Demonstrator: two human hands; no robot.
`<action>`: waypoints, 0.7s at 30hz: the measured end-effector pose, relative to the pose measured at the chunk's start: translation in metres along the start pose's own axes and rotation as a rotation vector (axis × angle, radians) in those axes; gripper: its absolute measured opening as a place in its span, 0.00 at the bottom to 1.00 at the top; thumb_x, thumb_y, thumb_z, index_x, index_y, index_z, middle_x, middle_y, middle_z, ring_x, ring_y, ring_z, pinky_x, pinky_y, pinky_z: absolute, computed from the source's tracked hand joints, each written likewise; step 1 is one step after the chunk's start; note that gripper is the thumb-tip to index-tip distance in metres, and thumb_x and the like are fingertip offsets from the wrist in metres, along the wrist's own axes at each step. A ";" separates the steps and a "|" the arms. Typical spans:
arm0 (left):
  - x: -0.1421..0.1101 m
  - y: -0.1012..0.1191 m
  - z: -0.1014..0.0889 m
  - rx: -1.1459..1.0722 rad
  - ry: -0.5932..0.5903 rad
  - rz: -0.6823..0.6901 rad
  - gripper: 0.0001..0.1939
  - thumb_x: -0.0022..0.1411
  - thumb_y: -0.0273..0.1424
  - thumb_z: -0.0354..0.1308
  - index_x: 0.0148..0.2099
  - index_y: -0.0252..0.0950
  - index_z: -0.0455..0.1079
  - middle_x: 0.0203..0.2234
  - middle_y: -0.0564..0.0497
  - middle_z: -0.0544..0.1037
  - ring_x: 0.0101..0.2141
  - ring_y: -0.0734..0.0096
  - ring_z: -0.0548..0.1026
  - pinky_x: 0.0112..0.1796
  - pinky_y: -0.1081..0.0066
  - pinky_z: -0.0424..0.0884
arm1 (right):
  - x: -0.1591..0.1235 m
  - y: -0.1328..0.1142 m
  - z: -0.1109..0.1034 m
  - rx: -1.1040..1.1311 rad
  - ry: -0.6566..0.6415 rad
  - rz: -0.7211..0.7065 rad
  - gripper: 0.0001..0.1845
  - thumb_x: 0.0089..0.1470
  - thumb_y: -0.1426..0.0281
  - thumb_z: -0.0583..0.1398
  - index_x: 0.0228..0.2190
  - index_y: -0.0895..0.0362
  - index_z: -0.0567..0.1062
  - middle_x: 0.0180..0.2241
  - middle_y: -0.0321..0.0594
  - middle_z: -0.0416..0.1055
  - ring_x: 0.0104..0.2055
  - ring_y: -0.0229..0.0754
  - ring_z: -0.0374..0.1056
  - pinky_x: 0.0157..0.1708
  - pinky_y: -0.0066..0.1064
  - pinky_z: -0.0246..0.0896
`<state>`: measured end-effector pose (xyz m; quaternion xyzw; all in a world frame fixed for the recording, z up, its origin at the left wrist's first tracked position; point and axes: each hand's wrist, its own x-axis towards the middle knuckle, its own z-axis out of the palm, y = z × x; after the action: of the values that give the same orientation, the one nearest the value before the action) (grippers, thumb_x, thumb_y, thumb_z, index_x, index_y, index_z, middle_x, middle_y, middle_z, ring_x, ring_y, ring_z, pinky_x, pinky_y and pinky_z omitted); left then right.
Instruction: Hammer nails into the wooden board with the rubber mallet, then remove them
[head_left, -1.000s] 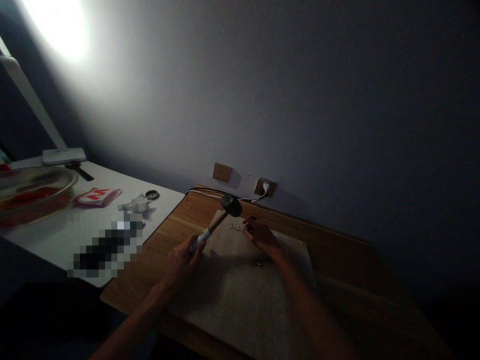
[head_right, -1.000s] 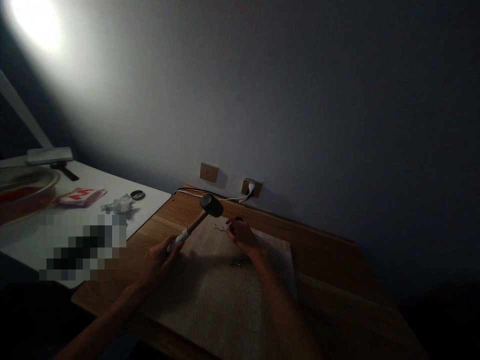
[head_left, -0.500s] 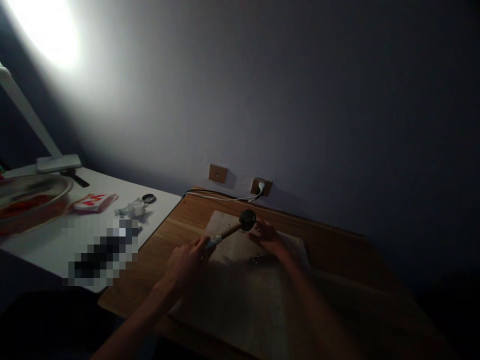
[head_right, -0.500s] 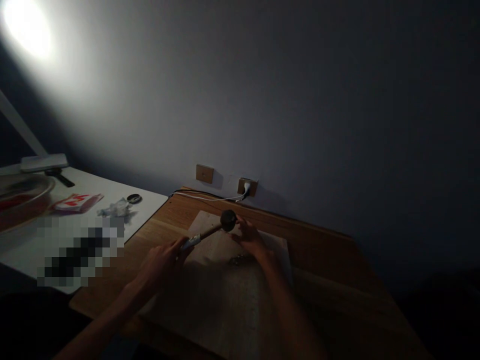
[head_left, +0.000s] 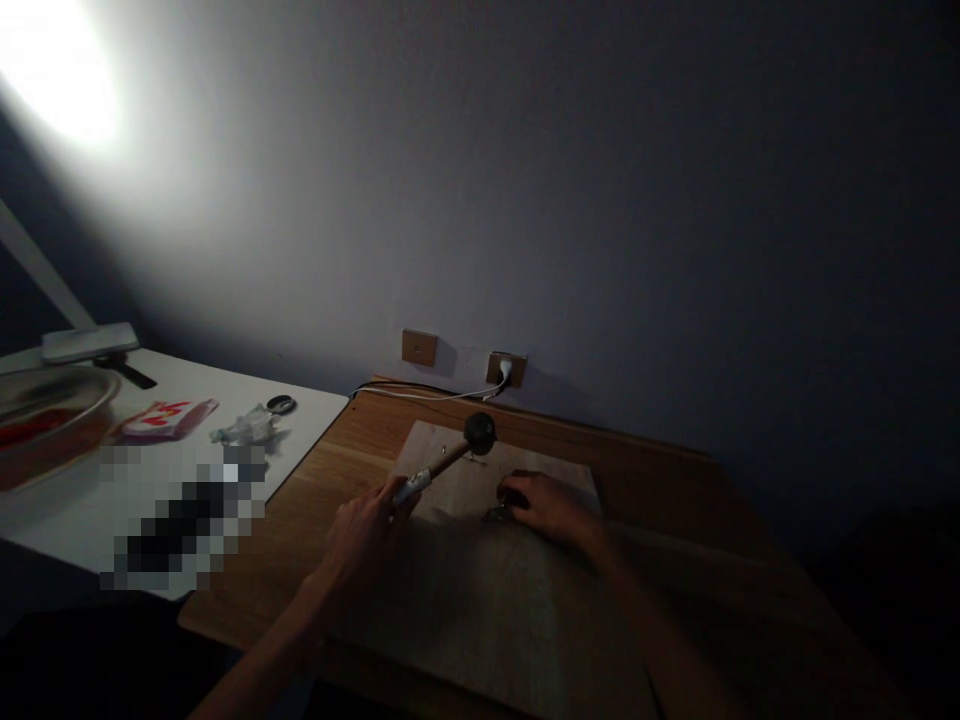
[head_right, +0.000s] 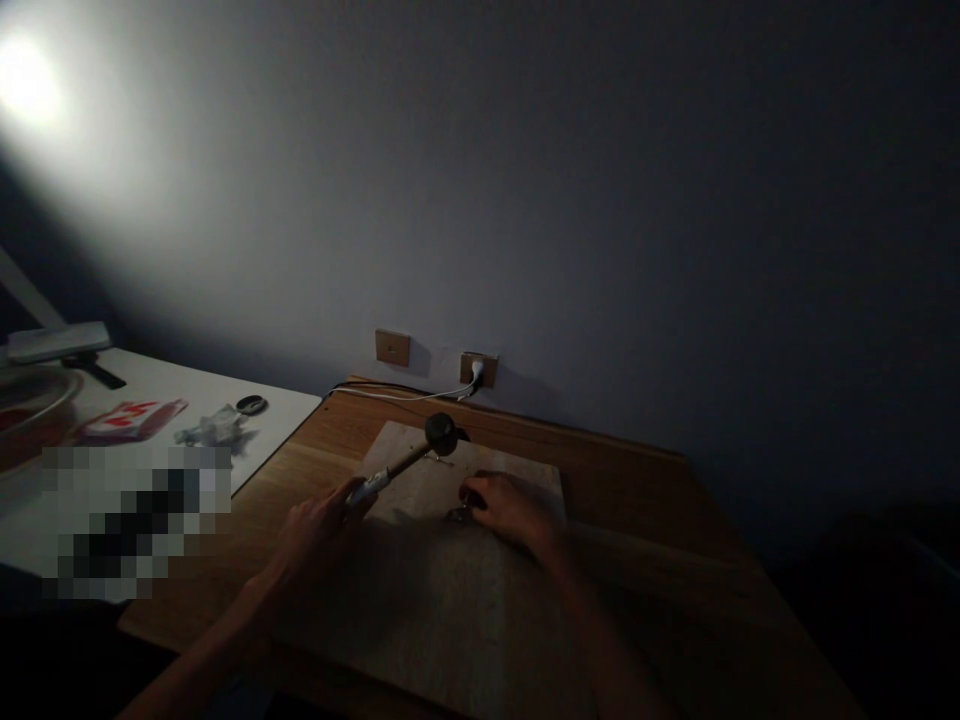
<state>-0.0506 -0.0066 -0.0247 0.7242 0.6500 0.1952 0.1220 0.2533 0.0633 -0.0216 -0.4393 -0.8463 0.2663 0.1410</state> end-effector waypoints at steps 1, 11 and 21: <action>-0.001 -0.002 0.002 -0.005 0.005 -0.009 0.16 0.73 0.41 0.46 0.52 0.44 0.71 0.41 0.46 0.83 0.38 0.58 0.81 0.32 0.70 0.65 | 0.001 0.001 0.001 0.007 0.027 -0.009 0.14 0.47 0.82 0.61 0.34 0.54 0.80 0.35 0.39 0.78 0.36 0.41 0.73 0.38 0.28 0.64; -0.003 -0.015 0.007 -0.062 0.047 -0.019 0.16 0.73 0.41 0.45 0.51 0.43 0.71 0.44 0.47 0.82 0.42 0.57 0.81 0.36 0.69 0.66 | 0.052 0.023 0.003 0.031 0.325 -0.021 0.25 0.44 0.82 0.58 0.45 0.57 0.76 0.34 0.38 0.76 0.35 0.40 0.72 0.37 0.29 0.66; -0.012 -0.030 0.004 -0.089 0.070 -0.058 0.15 0.72 0.39 0.47 0.49 0.42 0.72 0.41 0.47 0.83 0.40 0.59 0.81 0.35 0.69 0.68 | 0.070 0.025 0.016 -0.048 0.280 -0.025 0.32 0.41 0.84 0.59 0.49 0.56 0.77 0.32 0.36 0.78 0.32 0.39 0.72 0.37 0.28 0.66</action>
<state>-0.0765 -0.0144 -0.0425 0.6915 0.6654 0.2455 0.1370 0.2221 0.1270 -0.0488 -0.4647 -0.8299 0.1801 0.2505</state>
